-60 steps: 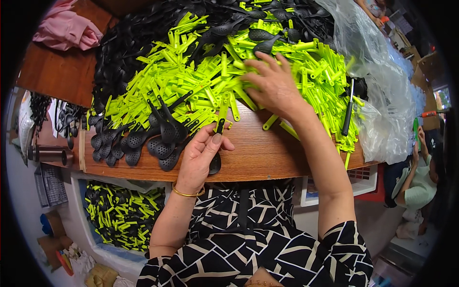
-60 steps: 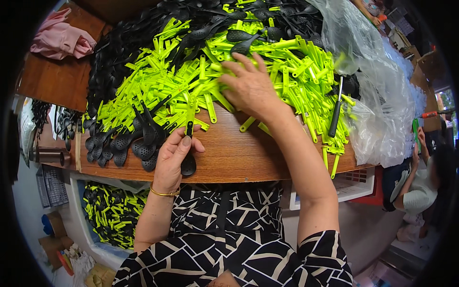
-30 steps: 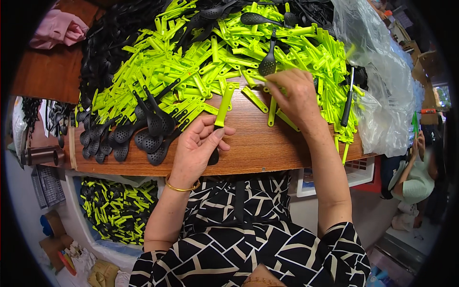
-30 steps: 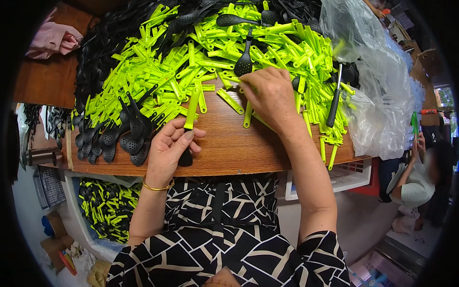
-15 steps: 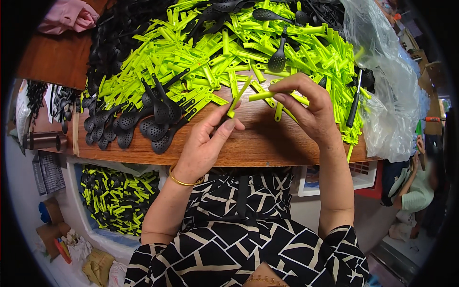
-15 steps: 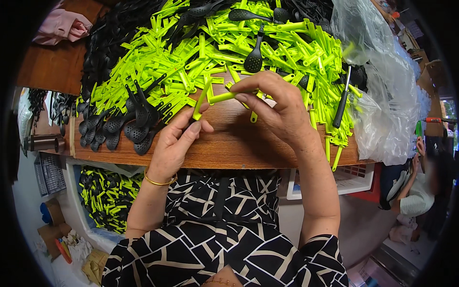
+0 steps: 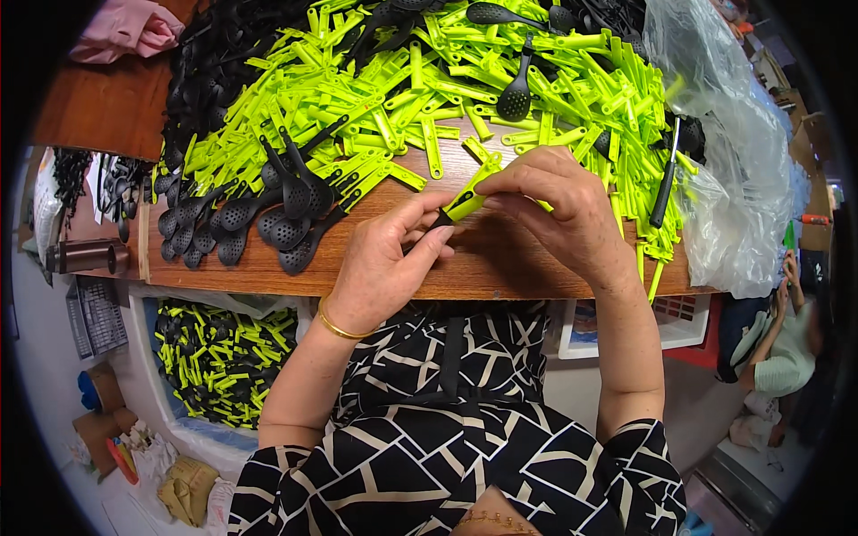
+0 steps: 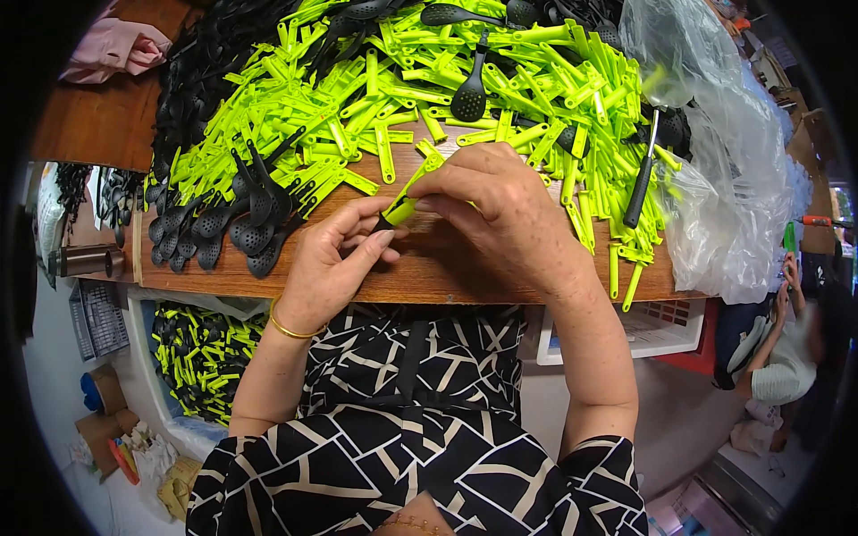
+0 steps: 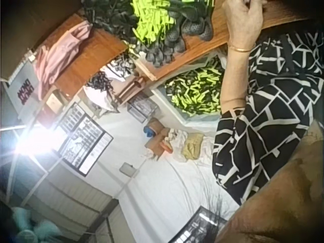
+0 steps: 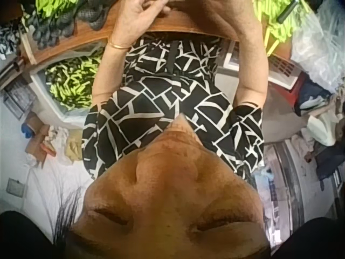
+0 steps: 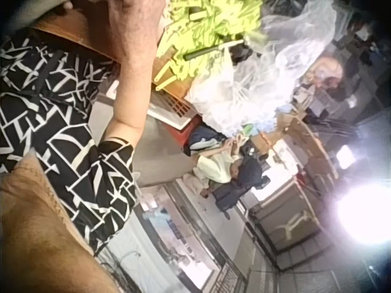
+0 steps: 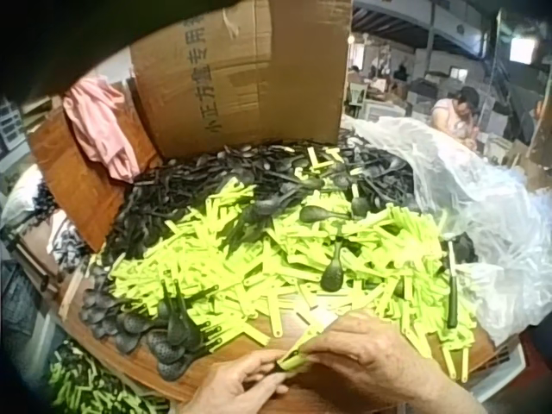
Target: The person assembles kitchen utensils by inserting black plastic heads into neon green plastic handles. They pick up a handle and a head, align them, and press them together to form a complete utensil. The process is repeated continuously with items from piles on the table.
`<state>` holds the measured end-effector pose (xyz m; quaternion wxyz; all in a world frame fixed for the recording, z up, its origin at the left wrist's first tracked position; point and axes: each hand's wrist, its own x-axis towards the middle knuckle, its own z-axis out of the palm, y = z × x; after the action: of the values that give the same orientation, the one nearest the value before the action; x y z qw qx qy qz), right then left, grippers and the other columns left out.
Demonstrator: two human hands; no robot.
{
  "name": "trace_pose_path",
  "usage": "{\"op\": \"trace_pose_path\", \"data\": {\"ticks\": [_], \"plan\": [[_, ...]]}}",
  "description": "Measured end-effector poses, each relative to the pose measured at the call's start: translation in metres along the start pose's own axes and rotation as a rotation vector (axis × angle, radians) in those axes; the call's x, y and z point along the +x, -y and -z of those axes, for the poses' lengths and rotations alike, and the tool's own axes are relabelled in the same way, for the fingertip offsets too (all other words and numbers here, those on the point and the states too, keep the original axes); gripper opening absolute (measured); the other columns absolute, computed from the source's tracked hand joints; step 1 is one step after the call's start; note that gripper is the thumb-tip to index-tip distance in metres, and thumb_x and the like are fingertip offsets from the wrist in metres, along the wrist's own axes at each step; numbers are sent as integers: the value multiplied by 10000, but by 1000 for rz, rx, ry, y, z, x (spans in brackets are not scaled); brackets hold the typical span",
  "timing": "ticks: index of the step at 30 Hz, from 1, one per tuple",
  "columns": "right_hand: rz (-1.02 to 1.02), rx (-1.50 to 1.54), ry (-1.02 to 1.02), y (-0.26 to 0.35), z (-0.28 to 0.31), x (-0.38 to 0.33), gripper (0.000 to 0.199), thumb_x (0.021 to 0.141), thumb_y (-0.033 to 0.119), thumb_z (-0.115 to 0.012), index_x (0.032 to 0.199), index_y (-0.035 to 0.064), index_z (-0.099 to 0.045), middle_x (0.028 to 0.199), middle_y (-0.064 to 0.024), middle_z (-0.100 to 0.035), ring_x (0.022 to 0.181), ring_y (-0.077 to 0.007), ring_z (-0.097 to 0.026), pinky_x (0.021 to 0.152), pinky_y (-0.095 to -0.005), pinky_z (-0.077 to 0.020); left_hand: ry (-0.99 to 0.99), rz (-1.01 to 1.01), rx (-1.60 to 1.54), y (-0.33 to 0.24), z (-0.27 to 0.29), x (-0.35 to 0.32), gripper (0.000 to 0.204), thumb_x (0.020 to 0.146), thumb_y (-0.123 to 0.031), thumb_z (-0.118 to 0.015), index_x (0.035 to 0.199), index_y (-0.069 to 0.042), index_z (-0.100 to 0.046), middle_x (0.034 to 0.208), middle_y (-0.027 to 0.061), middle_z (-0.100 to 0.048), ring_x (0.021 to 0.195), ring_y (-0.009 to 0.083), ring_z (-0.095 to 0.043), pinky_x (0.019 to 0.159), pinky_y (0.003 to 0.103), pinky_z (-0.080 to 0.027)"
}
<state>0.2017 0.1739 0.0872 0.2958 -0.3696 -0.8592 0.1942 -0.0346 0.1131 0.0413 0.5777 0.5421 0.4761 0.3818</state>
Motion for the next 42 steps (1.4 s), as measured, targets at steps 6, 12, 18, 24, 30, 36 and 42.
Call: {"op": "trace_pose_path", "data": {"ticks": [6, 12, 18, 24, 30, 36, 42], "plan": [[15, -29, -39, -2, -12, -6, 190, 868, 150, -805, 1049, 102, -771, 875, -82, -709, 866, -289, -700, 839, -426, -518, 17, 47, 42, -3, 0, 1, 224, 1078, -54, -614, 1267, 60, -651, 1041, 77, -760, 905, 103, -714, 808, 258, -599], [-40, -147, 1, 9, -19, -15, 611, 837, 210, -857, 1398, 129, -629, 842, -94, -691, 825, -291, -681, 799, -426, -506, -15, -69, 339, 4, -3, -8, 147, 1039, -57, -668, 1151, 33, -698, 889, 73, -749, 782, 116, -719, 708, 268, -586], [-329, 407, 140, 16, -31, -38, 274, 922, 149, -823, 1143, 24, -721, 994, -93, -747, 962, -202, -714, 864, -348, -556, -66, -385, 594, 3, -7, -32, 155, 951, -55, -726, 1096, -11, -696, 880, 148, -722, 779, 318, -727, 693, 382, -547], [-609, 818, 167, 36, -57, -41, 166, 956, 89, -804, 1066, -11, -730, 941, -67, -770, 806, -103, -732, 737, -250, -594, -30, -330, 638, 2, 5, -48, 200, 951, -55, -703, 1146, -26, -665, 935, 154, -714, 842, 362, -714, 734, 433, -547], [-278, 800, 350, 33, -58, -26, 309, 898, 142, -866, 1159, 20, -755, 975, -75, -790, 839, -142, -753, 755, -274, -593, -51, -183, 578, 4, 27, -92, 121, 953, -14, -676, 1070, -4, -703, 862, 145, -717, 754, 337, -713, 682, 400, -553], [-100, 65, -121, -15, -43, -5, 247, 900, 184, -822, 1084, 35, -751, 992, -153, -749, 944, -342, -710, 849, -435, -570, -507, -55, 784, 110, 95, -192, 133, 988, 2, -613, 1090, 19, -696, 864, 150, -731, 776, 304, -737, 695, 366, -566], [-9, -143, -162, -33, -51, 15, 183, 879, 161, -803, 998, 53, -716, 940, -129, -692, 930, -351, -663, 836, -461, -528, -710, 729, 795, 323, 188, -318, 226, 997, -155, -641, 1165, -19, -709, 965, 198, -770, 888, 393, -753, 791, 457, -588]]}}
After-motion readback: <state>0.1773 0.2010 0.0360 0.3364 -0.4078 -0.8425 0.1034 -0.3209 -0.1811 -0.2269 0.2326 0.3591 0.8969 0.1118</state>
